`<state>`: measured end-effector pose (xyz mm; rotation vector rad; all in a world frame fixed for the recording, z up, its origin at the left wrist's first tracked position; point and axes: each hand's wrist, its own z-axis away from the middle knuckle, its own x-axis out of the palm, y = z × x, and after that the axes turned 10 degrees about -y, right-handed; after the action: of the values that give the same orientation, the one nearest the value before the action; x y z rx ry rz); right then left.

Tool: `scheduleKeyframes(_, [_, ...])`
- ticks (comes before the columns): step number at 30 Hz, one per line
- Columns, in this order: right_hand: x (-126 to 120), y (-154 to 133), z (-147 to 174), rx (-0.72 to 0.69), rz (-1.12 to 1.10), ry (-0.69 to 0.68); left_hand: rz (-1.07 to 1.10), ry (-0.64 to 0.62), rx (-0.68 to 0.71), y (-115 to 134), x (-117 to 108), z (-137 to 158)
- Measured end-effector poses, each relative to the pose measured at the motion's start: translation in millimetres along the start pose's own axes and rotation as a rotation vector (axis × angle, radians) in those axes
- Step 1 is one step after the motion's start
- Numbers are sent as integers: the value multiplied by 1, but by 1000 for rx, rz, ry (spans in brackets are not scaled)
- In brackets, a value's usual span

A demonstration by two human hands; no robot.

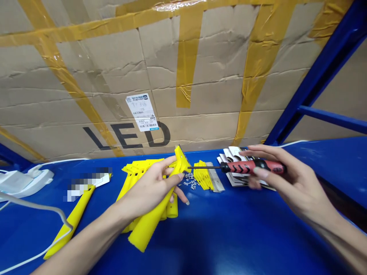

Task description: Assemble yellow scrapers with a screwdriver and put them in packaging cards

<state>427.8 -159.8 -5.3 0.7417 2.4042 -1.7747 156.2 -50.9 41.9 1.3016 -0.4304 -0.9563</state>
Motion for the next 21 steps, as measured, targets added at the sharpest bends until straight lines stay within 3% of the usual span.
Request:
scheduleKeyframes(2, [1, -1, 0, 41, -28, -12, 26, 4, 13, 1, -1, 0])
scheduleKeyframes(5, [0, -1, -1, -13, -44, 7, 57, 14, 19, 6, -1, 1])
scheduleKeyframes(7, [-2, 1, -1, -3, -86, -54, 76, 22, 17, 8, -1, 2])
scheduleKeyframes(12, [-3, 3, -1, -42, 48, -25, 86, 35, 20, 12, -1, 4])
scheduleKeyframes(15, [2, 2, -1, 37, -47, -63, 99, 62, -6, 13, -1, 4])
scheduleKeyframes(17, [5, 1, -1, 66, -50, -37, 95, 70, -28, 12, -1, 3])
scheduleKeyframes(21, [7, -1, 0, -29, -104, 57, 59, 68, -52, 3, -1, 1])
